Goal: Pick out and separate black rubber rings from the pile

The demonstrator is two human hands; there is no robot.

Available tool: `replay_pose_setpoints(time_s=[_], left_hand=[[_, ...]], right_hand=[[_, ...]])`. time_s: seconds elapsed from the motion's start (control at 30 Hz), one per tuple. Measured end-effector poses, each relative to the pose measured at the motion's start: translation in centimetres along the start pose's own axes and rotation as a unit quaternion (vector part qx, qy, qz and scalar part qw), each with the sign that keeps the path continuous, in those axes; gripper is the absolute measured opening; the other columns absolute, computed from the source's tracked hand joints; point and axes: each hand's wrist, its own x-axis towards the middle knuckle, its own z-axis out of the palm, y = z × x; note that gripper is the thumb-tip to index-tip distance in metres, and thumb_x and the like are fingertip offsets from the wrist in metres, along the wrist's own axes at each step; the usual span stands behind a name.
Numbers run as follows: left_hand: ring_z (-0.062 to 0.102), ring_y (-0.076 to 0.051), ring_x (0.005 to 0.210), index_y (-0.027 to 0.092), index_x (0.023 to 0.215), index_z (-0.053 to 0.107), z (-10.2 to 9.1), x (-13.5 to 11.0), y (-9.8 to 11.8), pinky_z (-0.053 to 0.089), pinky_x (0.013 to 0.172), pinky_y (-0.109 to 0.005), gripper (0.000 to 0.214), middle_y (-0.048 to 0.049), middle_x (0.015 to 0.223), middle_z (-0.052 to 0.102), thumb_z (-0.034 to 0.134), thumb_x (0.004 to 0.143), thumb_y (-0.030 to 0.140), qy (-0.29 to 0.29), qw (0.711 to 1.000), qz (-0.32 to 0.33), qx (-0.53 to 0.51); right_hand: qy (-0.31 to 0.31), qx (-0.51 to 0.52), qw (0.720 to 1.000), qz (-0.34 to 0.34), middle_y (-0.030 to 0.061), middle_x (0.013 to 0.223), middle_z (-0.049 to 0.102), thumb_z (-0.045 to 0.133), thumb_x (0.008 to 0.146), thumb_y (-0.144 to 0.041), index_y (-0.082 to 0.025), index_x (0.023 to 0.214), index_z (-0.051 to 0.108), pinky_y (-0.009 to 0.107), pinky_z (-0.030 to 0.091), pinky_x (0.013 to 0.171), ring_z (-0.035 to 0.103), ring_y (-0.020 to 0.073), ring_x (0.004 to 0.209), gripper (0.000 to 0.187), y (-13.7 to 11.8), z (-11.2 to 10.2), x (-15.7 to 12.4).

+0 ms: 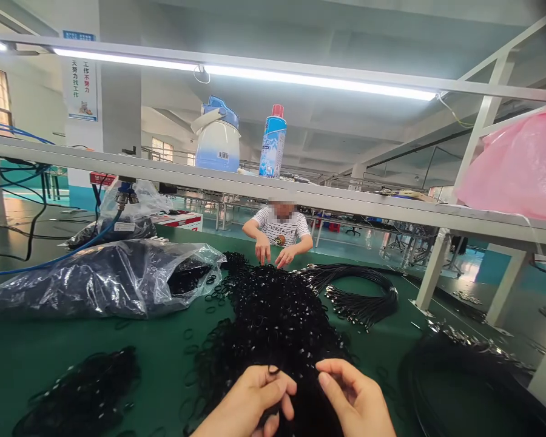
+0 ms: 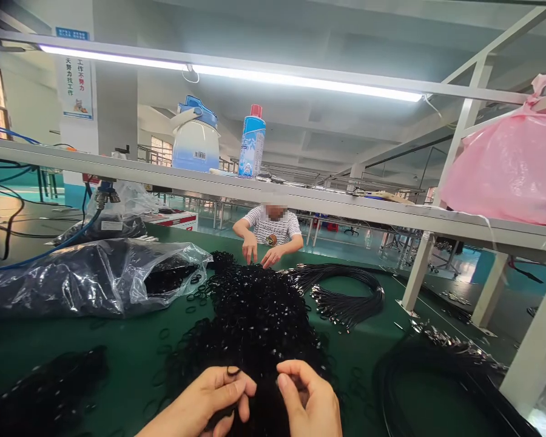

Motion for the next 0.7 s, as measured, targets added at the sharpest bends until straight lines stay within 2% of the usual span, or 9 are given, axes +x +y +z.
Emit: replay_pose_setpoints(time_s=[0.1,0.2,0.3,0.4,0.47,0.57,0.7], left_hand=[[0.045,-0.007,0.046,0.015,0.09,0.063,-0.1,-0.2,0.2,0.029,0.044,-0.02,0.022,-0.0029,0.076,0.067,0.046,0.078,0.024,0.04,0.986,0.06,0.149],[0.051,-0.011,0.055,0.018,0.079,0.069,0.2,-0.9,0.7,0.036,0.055,-0.022,0.023,-0.0009,0.066,0.069,0.049,0.079,0.028,0.062,0.956,0.119,0.261],[0.052,-0.012,0.054,0.019,0.088,0.069,0.8,-1.3,1.2,0.036,0.056,-0.022,0.024,0.0009,0.057,0.066,0.053,0.079,0.034,0.069,0.958,0.138,0.241],[0.055,-0.012,0.059,0.017,0.098,0.066,1.2,-1.1,1.4,0.04,0.058,-0.021,0.028,0.0017,0.062,0.065,0.058,0.075,0.029,0.05,0.972,0.145,0.18],[0.056,-0.013,0.062,0.015,0.089,0.067,1.4,-0.9,1.4,0.04,0.06,-0.021,0.022,0.0009,0.064,0.064,0.057,0.075,0.028,0.053,0.972,0.15,0.173],[0.052,-0.012,0.061,0.014,0.07,0.064,1.3,-0.9,1.3,0.036,0.057,-0.021,0.021,0.0009,0.061,0.061,0.052,0.077,0.031,0.089,0.963,0.149,0.207],[0.042,-0.01,0.055,0.016,0.065,0.057,1.1,-1.2,1.7,0.031,0.053,-0.021,0.019,0.0043,0.057,0.051,0.051,0.076,0.031,0.114,0.96,0.136,0.217]], right_hand=[[-0.01,0.025,1.0,0.004,0.0083,0.088,0.071,0.056,0.078,-0.043,-0.017,0.094,0.067,0.03,0.053,0.071,0.067,0.0241,0.079,0.032,-0.1,-0.5,0.1],[0.003,0.044,0.999,-0.004,0.0063,0.076,0.07,0.054,0.078,-0.043,-0.017,0.089,0.067,0.029,0.053,0.062,0.067,0.0212,0.064,0.031,-0.5,0.5,-0.3],[0.03,0.051,0.998,-0.009,0.004,0.067,0.068,0.055,0.076,-0.043,-0.017,0.084,0.066,0.026,0.052,0.056,0.065,0.0191,0.058,0.029,-0.9,1.6,-0.7],[0.038,0.049,0.998,-0.006,0.0032,0.065,0.067,0.055,0.074,-0.044,-0.018,0.077,0.065,0.024,0.051,0.051,0.064,0.0175,0.052,0.027,-1.2,2.5,-0.9],[0.046,0.04,0.998,-0.002,0.0028,0.063,0.066,0.054,0.073,-0.044,-0.019,0.073,0.064,0.024,0.051,0.048,0.063,0.0168,0.049,0.027,-1.3,2.9,-1.0],[0.072,0.004,0.997,-0.009,0.001,0.056,0.062,0.053,0.071,-0.043,-0.019,0.067,0.062,0.021,0.047,0.043,0.06,0.0158,0.045,0.025,-1.3,3.4,-1.1],[0.149,-0.049,0.988,-0.013,-0.0007,0.053,0.059,0.051,0.071,-0.04,-0.021,0.066,0.059,0.021,0.045,0.044,0.058,0.0151,0.045,0.021,-1.6,2.4,-1.0]])
